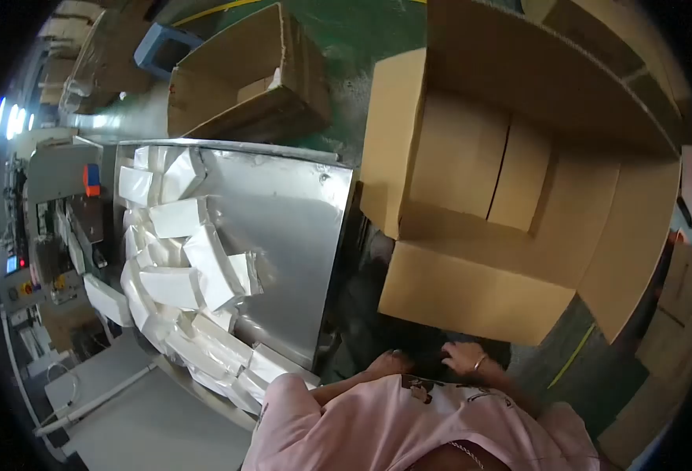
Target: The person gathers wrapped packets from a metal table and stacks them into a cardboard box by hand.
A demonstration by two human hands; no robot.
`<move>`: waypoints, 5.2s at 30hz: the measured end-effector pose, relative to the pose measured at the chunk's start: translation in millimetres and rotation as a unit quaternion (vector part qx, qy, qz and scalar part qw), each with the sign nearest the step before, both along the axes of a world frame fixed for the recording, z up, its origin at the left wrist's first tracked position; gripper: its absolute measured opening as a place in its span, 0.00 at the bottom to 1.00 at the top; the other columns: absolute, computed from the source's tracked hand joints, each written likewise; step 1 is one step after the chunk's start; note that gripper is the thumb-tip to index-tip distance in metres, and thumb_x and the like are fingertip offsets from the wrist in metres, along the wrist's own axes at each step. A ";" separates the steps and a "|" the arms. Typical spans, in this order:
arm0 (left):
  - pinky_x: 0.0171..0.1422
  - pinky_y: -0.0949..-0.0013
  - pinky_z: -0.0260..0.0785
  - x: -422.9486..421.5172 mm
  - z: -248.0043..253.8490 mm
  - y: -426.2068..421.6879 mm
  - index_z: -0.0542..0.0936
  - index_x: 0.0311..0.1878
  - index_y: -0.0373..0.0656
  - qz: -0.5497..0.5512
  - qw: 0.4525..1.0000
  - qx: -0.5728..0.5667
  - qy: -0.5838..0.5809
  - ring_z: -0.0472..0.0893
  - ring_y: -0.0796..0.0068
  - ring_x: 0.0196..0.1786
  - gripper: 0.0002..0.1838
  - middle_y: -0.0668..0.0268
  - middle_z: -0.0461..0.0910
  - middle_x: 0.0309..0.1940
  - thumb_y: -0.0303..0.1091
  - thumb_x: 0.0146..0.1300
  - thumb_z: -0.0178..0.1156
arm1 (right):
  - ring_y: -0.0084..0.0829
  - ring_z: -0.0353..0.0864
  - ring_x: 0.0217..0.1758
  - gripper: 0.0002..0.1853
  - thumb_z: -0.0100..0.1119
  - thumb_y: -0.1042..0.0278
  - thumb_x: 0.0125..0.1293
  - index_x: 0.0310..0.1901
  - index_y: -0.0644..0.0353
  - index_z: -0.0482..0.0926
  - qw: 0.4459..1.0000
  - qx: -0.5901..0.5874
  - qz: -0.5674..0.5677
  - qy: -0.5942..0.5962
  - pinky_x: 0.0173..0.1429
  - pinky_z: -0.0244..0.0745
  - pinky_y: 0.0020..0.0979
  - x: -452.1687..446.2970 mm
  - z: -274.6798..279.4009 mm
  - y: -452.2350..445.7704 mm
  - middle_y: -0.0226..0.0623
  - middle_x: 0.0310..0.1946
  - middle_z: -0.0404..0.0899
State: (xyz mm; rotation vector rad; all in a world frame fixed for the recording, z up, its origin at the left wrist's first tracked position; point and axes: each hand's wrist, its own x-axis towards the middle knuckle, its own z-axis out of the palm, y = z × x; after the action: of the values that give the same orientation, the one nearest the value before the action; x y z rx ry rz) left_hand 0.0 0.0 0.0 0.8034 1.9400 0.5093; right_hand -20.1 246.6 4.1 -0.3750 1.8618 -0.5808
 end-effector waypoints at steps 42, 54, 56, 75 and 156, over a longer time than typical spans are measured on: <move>0.52 0.69 0.66 83.0 96.7 -164.2 0.71 0.53 0.33 0.671 0.601 0.180 0.396 0.74 0.64 0.47 0.17 0.54 0.73 0.46 0.23 0.59 0.52 | 0.32 0.79 0.48 0.27 0.63 0.71 0.56 0.58 0.66 0.68 0.783 -0.414 -0.405 -0.228 0.55 0.75 0.36 -32.3 67.0 -166.4 0.42 0.51 0.77; 0.55 0.58 0.62 32.5 35.0 -165.7 0.74 0.50 0.35 0.520 0.703 -0.059 0.482 0.68 0.59 0.50 0.16 0.55 0.67 0.48 0.27 0.58 0.48 | 0.46 0.75 0.54 0.31 0.63 0.61 0.51 0.55 0.66 0.64 0.787 0.115 -0.511 0.327 0.58 0.70 0.38 -336.8 -119.4 7.5 0.52 0.49 0.74; 0.54 0.58 0.64 33.0 31.2 -168.0 0.74 0.50 0.35 0.524 0.703 -0.065 0.476 0.68 0.60 0.51 0.16 0.55 0.65 0.48 0.28 0.60 0.47 | 0.48 0.73 0.58 0.36 0.63 0.59 0.52 0.59 0.68 0.60 0.823 0.154 -0.475 0.273 0.61 0.68 0.38 -343.3 -182.0 -18.4 0.55 0.52 0.73; 0.53 0.56 0.59 21.2 53.7 -165.6 0.77 0.45 0.43 0.502 0.701 -0.074 0.502 0.72 0.57 0.45 0.21 0.60 0.73 0.41 0.23 0.43 0.56 | 0.34 0.81 0.37 0.20 0.54 0.62 0.64 0.56 0.59 0.72 0.871 0.057 -0.262 0.412 0.41 0.76 0.35 -340.1 -185.8 15.2 0.43 0.40 0.81; 0.57 0.64 0.71 33.5 86.0 -263.0 0.68 0.57 0.31 0.748 0.409 0.507 -0.129 0.78 0.64 0.51 0.32 0.55 0.76 0.50 0.50 0.61 0.57 | 0.31 0.73 0.55 0.49 0.66 0.61 0.55 0.71 0.53 0.42 0.872 -0.413 -0.171 -0.202 0.58 0.72 0.33 -114.6 92.9 -328.4 0.41 0.59 0.66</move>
State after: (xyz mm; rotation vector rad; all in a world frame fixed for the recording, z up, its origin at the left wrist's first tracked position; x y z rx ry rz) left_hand 33.5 -263.0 86.0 -0.7867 1.2881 2.8164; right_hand -134.7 -81.9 97.0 -0.4292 1.1944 -1.5834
